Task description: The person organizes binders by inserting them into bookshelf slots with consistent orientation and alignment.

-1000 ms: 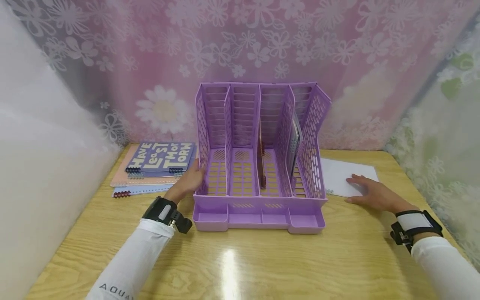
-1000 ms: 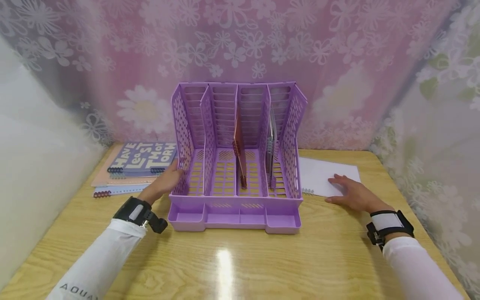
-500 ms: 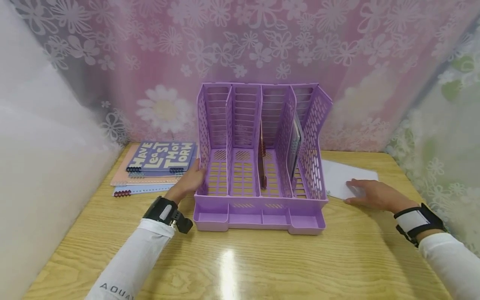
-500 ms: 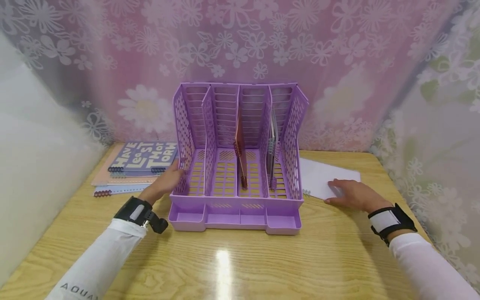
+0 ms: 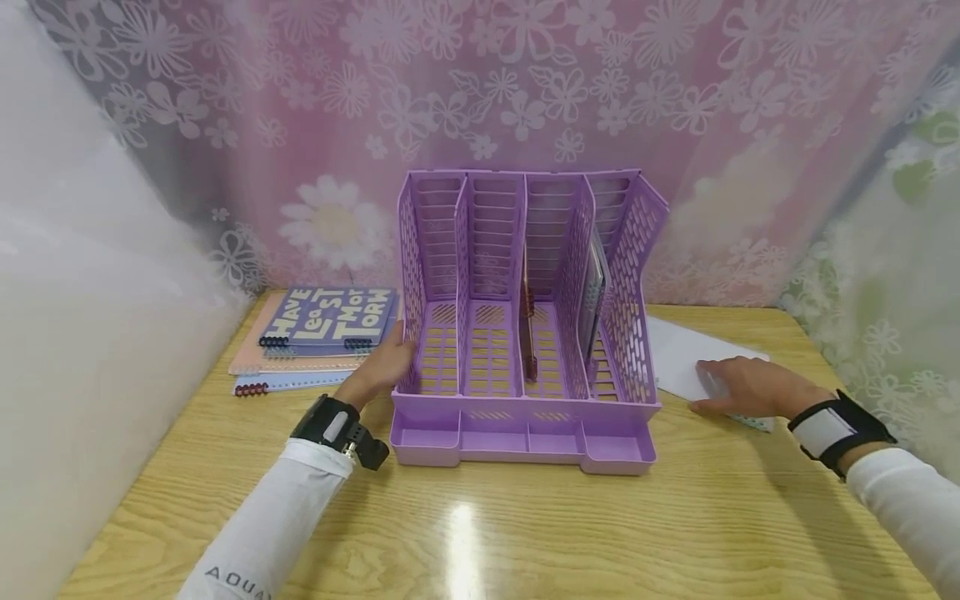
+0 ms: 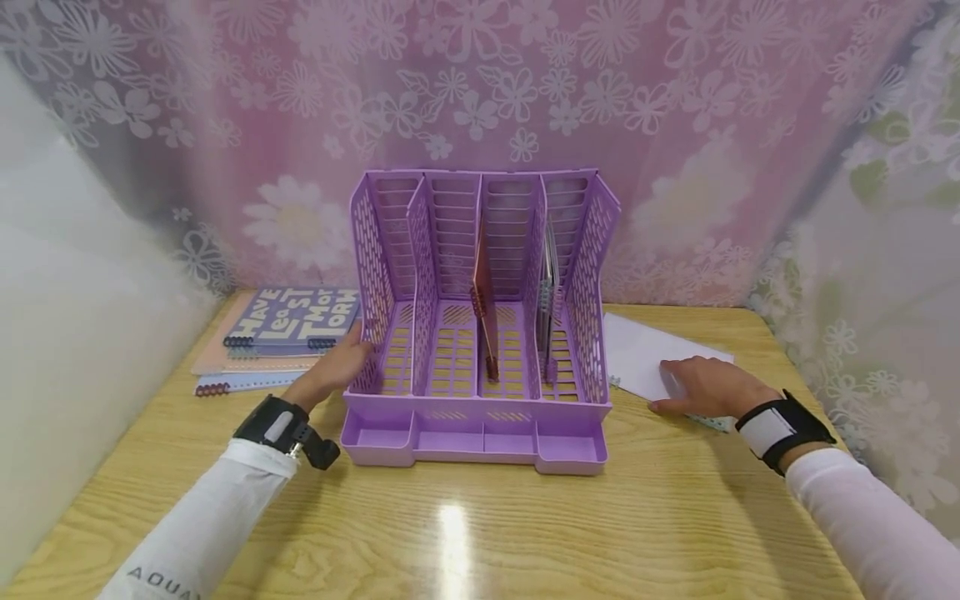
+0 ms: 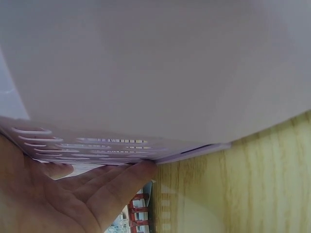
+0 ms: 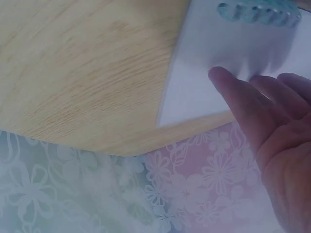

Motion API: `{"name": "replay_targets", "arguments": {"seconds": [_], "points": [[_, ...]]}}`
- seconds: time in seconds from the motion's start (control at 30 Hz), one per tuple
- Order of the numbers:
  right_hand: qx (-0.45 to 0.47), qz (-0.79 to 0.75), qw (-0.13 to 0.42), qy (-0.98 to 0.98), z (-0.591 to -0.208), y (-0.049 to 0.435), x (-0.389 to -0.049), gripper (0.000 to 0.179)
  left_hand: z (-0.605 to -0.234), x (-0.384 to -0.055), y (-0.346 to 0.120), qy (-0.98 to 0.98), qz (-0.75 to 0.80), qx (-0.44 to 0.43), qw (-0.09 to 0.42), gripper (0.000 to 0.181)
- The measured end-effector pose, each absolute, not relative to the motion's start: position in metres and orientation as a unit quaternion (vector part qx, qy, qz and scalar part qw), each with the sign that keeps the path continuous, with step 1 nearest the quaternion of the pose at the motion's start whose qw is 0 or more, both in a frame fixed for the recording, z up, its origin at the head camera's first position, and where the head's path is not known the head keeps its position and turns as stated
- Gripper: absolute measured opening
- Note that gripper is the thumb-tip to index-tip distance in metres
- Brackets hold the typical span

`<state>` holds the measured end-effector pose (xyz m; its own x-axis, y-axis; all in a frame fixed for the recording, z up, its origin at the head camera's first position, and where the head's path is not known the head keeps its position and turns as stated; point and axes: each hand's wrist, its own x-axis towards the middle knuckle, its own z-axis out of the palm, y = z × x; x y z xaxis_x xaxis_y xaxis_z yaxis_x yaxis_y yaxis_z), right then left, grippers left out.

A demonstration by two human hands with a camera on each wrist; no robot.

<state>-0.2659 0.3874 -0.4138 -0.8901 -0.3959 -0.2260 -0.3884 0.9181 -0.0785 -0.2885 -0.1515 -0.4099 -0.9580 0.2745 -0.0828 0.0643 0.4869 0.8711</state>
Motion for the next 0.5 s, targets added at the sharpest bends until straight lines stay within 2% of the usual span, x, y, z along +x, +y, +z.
{"name": "replay_targets", "arguments": {"seconds": [0.13, 0.3, 0.37, 0.5], "points": [[-0.218, -0.014, 0.119, 0.969, -0.41, 0.3865, -0.2692, 0.084, -0.4083, -0.2896, -0.1525, 0.865, 0.483, 0.096, 0.101, 0.048], [-0.217, -0.025, 0.157, 0.963, -0.4055, 0.3843, -0.2736, 0.076, -0.4075, -0.2894, -0.1528, 0.873, 0.468, 0.094, 0.1, 0.054], [-0.214, -0.03, 0.157, 0.964, -0.405, 0.3828, -0.274, 0.073, -0.408, -0.2892, -0.1524, 0.876, 0.463, 0.091, 0.101, 0.055], [-0.205, -0.048, 0.142, 0.967, -0.4066, 0.3803, -0.2752, 0.084, -0.41, -0.2892, -0.1518, 0.875, 0.464, 0.096, 0.101, 0.054]]}}
